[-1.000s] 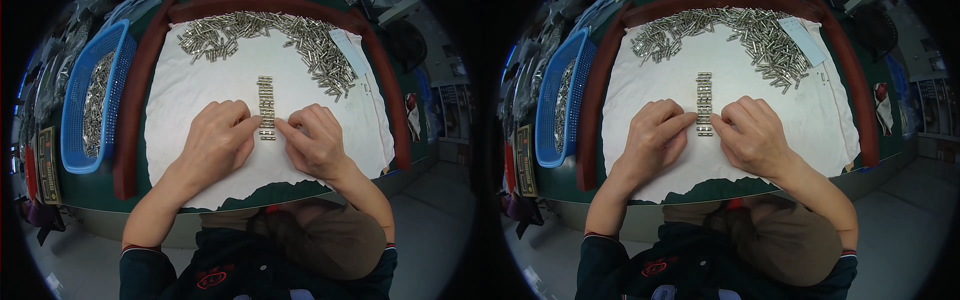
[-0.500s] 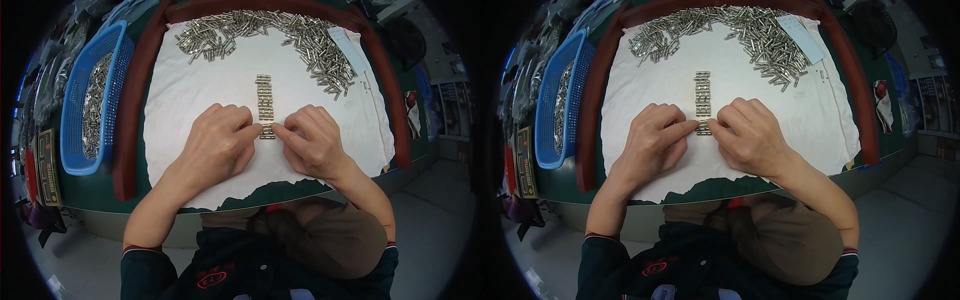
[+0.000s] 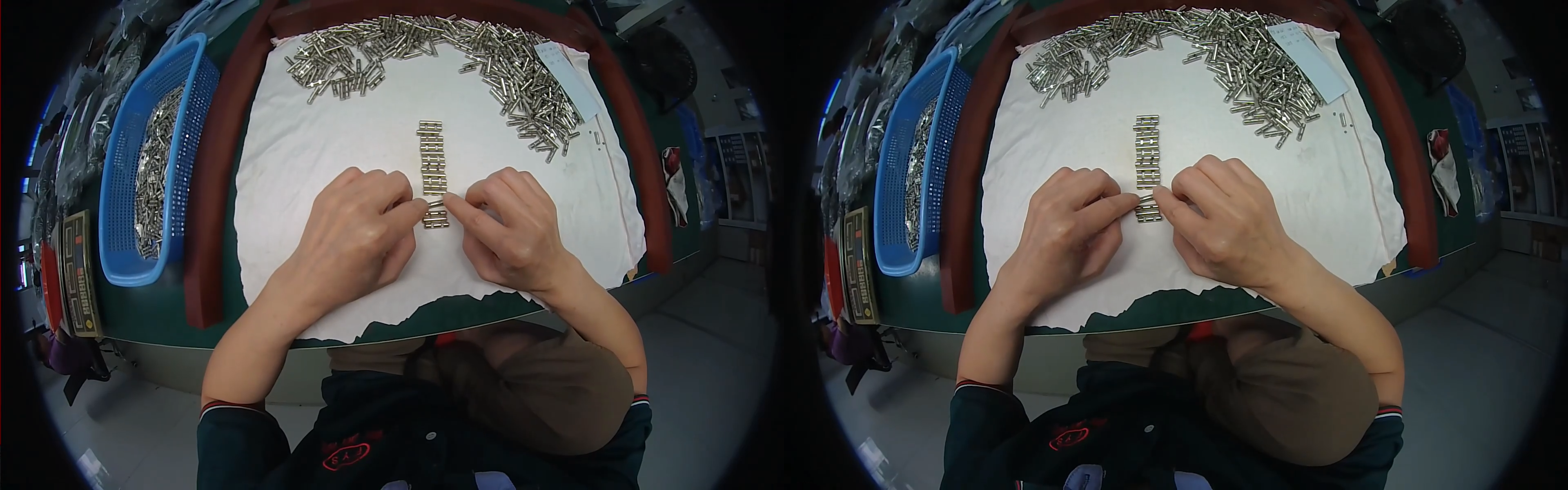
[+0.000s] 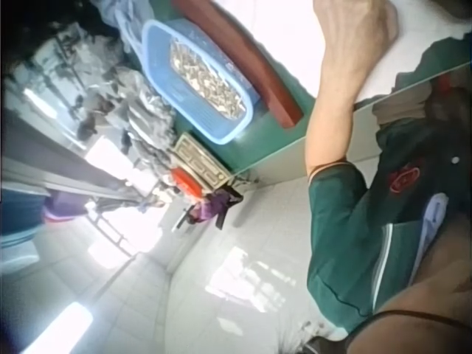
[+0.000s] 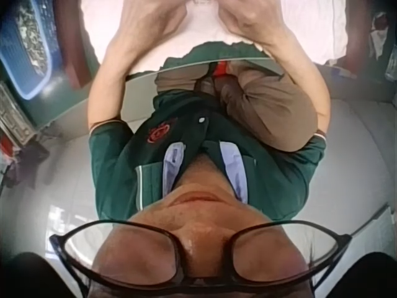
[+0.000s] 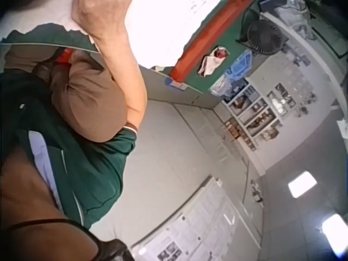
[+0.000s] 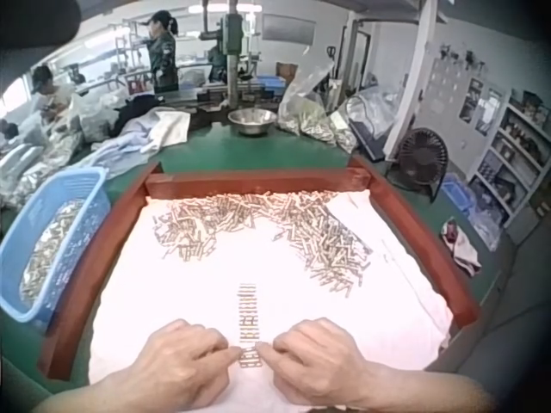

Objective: Manually arranging and aligning small metal links to assemble watch bands on a workbench.

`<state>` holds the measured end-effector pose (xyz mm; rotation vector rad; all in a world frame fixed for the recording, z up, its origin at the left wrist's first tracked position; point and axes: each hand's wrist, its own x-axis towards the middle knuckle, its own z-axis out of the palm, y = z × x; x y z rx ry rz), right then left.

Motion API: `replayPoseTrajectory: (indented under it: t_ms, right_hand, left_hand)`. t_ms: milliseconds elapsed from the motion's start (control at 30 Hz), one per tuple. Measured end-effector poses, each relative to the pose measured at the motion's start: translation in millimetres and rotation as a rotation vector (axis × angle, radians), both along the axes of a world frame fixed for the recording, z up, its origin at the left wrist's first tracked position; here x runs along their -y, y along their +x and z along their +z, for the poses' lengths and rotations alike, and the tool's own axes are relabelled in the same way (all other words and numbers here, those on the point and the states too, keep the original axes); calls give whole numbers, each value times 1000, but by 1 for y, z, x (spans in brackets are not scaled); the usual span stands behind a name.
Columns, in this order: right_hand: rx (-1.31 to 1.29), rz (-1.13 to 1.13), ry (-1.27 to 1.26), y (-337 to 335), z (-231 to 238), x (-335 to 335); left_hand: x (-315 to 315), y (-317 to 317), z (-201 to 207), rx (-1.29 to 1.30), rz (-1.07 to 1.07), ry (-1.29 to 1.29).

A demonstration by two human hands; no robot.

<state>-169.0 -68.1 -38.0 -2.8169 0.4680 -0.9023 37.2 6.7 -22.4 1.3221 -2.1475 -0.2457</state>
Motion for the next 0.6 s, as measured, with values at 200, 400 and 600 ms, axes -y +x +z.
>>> replayPoseTrajectory:
  t_ms: [200,400,600]
  right_hand:
    - [-12,27,5,0,1,0]
    - [15,10,11,-1,2,0]
    - [0,-76,45,2,2,0]
  left_hand:
    - [0,0,1,-10,-9,10]
    - [0,1,-1,-24,-11,8]
    - [0,-2,-3,-1,122,15]
